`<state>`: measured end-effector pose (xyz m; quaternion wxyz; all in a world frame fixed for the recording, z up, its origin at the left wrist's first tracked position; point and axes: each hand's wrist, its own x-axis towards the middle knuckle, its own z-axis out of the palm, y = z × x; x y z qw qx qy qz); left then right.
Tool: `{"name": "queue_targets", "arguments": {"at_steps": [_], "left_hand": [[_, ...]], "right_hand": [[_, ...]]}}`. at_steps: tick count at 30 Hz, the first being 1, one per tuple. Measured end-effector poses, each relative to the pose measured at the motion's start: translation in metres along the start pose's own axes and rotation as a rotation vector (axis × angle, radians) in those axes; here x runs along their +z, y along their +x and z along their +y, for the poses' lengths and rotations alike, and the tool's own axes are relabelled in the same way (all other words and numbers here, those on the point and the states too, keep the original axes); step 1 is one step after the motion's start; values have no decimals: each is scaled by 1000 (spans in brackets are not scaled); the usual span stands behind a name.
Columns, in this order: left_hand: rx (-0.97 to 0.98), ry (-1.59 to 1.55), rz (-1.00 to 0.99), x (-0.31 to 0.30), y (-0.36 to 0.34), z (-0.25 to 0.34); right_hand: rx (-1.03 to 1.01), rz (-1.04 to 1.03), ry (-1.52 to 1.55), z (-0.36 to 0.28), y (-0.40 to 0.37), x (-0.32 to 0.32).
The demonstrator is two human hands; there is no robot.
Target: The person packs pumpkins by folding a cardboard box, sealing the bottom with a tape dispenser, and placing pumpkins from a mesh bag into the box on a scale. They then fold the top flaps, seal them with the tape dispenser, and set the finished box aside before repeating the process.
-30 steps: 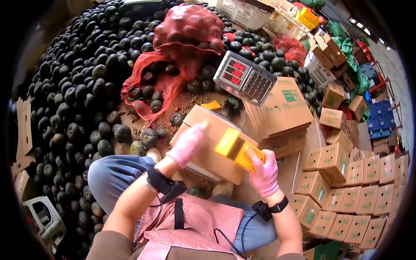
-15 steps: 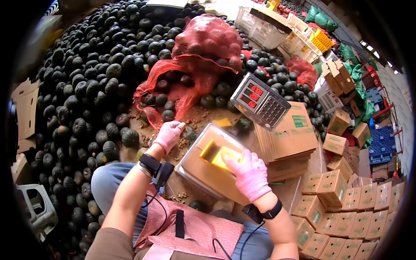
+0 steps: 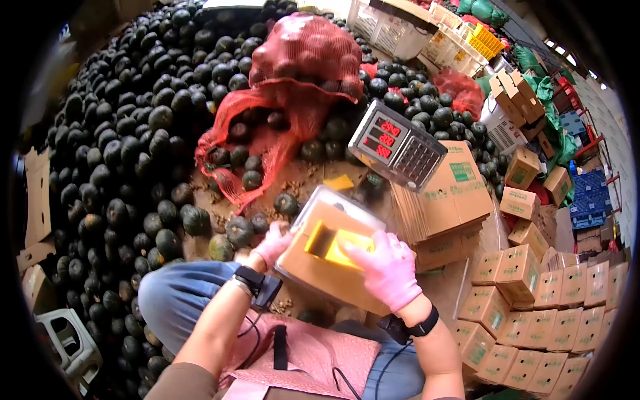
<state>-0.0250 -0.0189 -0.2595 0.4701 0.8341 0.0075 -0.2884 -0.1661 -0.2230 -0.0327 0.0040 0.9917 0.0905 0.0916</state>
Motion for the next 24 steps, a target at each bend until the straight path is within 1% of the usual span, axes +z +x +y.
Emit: {"name": "queue_targets", "arguments": {"at_steps": [1,2,4,5,6,7,8,10,12,13,14,16,17,18,21,22,24], "left_hand": [[-37,-195,-100,20,22,-35],[-92,-385,-192,39,43,-69],[-113,-169,-132,31,53,-71],[66,66,-21,-9,3,-2],[303,-201,40,-13,2,6],[563,-497,-73,-26,-6,22],[683,-568,-262,-50,-34,55],[987,-128,-418,-68,-47,82],[1168,518,-277,-61,-52,95],[1081,436,-321,-50,-52,95],[1098,276,-312,-42,-50,95],[962,173,-397,-39,-50,96],[1099,318,-313,-42,-44,96],[1169,446,-234,-41,-40,93],[1067,544,-277,-45,-47,100],[1078,545,-271,-46,-47,101],[1166,609,-235,-45,-44,106]], "right_hand": [[6,33,-1,0,-1,0],[23,20,-20,-1,-3,0],[56,27,-40,-3,-3,1],[47,64,0,-3,-4,0],[36,94,40,-1,-7,0],[47,93,42,0,-10,1],[46,118,70,2,-13,1],[46,137,108,1,-16,2],[13,143,88,0,-12,0],[4,96,70,1,-11,-2],[4,95,79,1,-10,-3],[-21,-11,79,3,-12,-10],[-26,-51,98,7,-15,-17],[-9,-87,139,15,-23,-23],[-81,-62,38,49,-68,-52],[-88,-64,-18,63,-91,-58],[-51,-97,-72,89,-140,-62]]}}
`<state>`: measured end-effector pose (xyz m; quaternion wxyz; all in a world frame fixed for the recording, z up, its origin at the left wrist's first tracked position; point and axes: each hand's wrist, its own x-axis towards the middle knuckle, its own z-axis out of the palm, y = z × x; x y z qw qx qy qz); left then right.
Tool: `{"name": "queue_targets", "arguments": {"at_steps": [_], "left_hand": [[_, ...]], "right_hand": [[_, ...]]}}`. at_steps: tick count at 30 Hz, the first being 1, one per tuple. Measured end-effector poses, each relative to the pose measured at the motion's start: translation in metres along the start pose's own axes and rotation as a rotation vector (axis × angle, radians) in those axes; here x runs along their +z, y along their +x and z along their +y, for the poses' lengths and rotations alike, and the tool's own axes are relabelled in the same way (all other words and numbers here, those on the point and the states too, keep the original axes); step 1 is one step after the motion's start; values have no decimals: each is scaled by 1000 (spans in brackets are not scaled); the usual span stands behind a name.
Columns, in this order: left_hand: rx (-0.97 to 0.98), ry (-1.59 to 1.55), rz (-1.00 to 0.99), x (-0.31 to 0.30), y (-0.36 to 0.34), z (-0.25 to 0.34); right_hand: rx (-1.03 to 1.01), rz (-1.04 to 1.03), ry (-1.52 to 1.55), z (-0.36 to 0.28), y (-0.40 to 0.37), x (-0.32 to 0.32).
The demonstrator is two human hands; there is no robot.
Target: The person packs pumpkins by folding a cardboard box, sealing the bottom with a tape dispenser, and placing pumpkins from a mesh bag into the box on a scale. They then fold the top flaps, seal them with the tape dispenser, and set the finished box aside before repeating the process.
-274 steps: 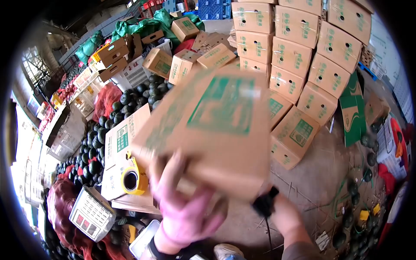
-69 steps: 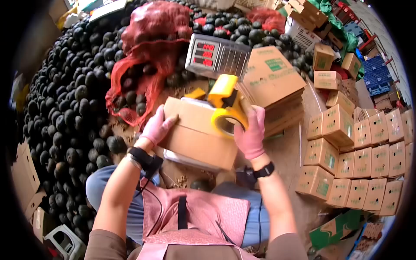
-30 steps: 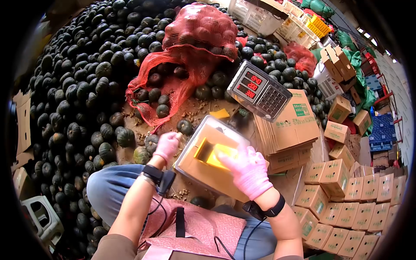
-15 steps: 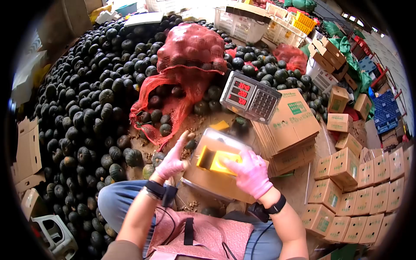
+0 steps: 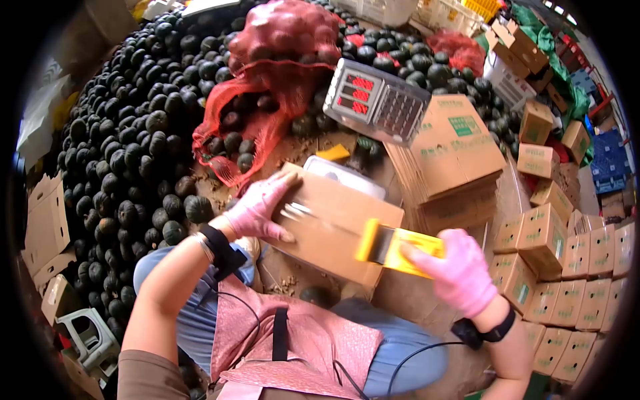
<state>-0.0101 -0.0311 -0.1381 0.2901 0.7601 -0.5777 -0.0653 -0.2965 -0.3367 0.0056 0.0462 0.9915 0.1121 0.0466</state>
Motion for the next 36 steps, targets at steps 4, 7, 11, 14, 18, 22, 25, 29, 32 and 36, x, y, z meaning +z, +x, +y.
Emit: {"name": "queue_targets", "arguments": {"at_steps": [4,7,11,14,18,22,25,29,32,36], "left_hand": [[-16,60,-59,0,0,1],[10,107,-98,0,0,0],[48,162,-131,-3,3,5],[65,297,-236,-9,6,13],[96,537,-323,-7,10,19],[507,253,-584,13,64,47],[782,174,-562,61,105,79],[833,119,-607,65,115,76],[819,53,-594,65,115,73],[863,-14,-472,76,111,66]], "right_hand": [[62,8,71,39,-78,19],[100,29,85,59,-120,34],[118,36,85,73,-156,63],[137,-9,167,76,-166,100],[82,-175,82,49,-117,143],[22,-304,203,15,-15,122],[48,-898,209,31,57,109],[302,-535,641,149,41,105],[768,21,1117,214,12,162],[962,310,920,264,22,261]]}}
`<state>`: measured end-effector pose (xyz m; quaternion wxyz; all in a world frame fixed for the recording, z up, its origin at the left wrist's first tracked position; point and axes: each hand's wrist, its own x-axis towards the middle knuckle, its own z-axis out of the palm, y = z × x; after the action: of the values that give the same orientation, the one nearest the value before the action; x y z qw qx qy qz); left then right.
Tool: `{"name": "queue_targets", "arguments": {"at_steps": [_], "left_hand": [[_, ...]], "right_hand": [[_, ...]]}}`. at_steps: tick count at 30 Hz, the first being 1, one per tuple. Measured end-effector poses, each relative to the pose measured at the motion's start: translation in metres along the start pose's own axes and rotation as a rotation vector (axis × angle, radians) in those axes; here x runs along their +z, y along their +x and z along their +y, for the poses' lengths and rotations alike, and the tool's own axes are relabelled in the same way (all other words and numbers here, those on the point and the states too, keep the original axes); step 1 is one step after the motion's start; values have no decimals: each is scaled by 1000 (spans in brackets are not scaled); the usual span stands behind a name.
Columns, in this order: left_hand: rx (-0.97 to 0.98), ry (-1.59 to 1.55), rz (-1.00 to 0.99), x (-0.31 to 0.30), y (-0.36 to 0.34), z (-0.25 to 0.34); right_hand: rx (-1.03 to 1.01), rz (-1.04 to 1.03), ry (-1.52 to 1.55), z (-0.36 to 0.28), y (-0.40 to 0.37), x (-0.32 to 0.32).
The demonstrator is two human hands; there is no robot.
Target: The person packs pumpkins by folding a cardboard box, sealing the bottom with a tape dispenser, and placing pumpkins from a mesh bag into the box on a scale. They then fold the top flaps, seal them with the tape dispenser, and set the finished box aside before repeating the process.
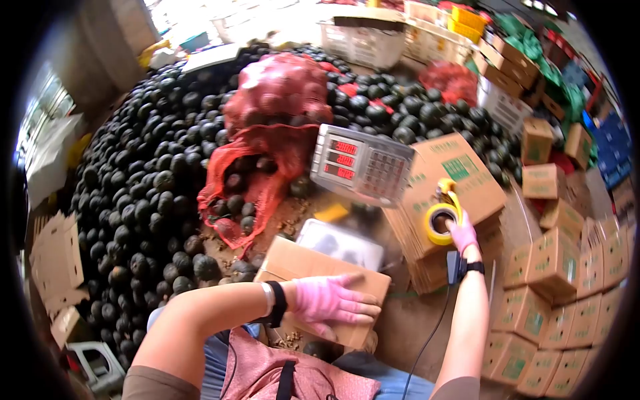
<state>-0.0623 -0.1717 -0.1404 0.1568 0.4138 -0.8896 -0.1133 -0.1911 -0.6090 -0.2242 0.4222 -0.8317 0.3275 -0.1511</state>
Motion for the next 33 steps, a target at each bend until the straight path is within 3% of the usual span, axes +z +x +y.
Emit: {"name": "queue_targets", "arguments": {"at_steps": [1,2,4,5,6,7,8,9,10,12,14,16,18,19,20,21,22,24,25,26,32,33], "left_hand": [[-11,11,-19,-7,0,4],[-15,-22,-1,-10,-2,6],[-46,-42,65,-11,-4,9],[-41,-15,125,-3,-5,7],[-41,48,188,6,-6,5],[-121,-45,148,3,-8,10],[-169,96,329,12,-11,14],[-368,-109,276,1,-14,29],[-334,19,436,16,-18,33],[-496,178,418,27,-28,53],[-738,206,541,39,-51,69],[-1139,226,584,30,-79,89],[-1583,81,760,11,-98,102],[-1645,-489,892,14,-115,94],[-1562,-760,808,8,-126,93],[-1413,-714,899,18,-132,84],[-1256,-660,981,38,-135,65],[-1219,-541,1039,79,-140,10],[-1259,-706,1017,81,-139,5],[-1258,-683,1043,68,-145,8],[-799,-705,1118,-25,-154,92],[-707,-695,1058,-58,-165,127]], "right_hand": [[426,94,-816,-70,-22,11],[359,126,-893,-106,-46,21],[-180,239,-768,-121,-80,56],[-356,119,-679,-148,-115,73],[-499,-30,-762,-152,-153,94],[-555,-208,-593,-214,-198,103],[-576,-287,-568,-226,-227,116],[-590,-118,-776,-218,-246,134],[-596,67,-979,-210,-257,147],[-480,134,-890,-205,-260,151],[-479,124,-681,-187,-250,151],[-455,92,-655,-185,-243,151],[-412,140,-570,-117,-212,151],[-401,156,-226,-77,-195,150],[-177,144,316,-112,-212,155],[63,123,769,-147,-234,157],[203,65,970,-153,-241,158],[296,-51,1084,-149,-251,163],[316,-76,1095,-145,-253,162],[325,-96,1088,-141,-255,160],[319,-109,989,-117,-243,123],[313,-102,963,-113,-235,112]]}}
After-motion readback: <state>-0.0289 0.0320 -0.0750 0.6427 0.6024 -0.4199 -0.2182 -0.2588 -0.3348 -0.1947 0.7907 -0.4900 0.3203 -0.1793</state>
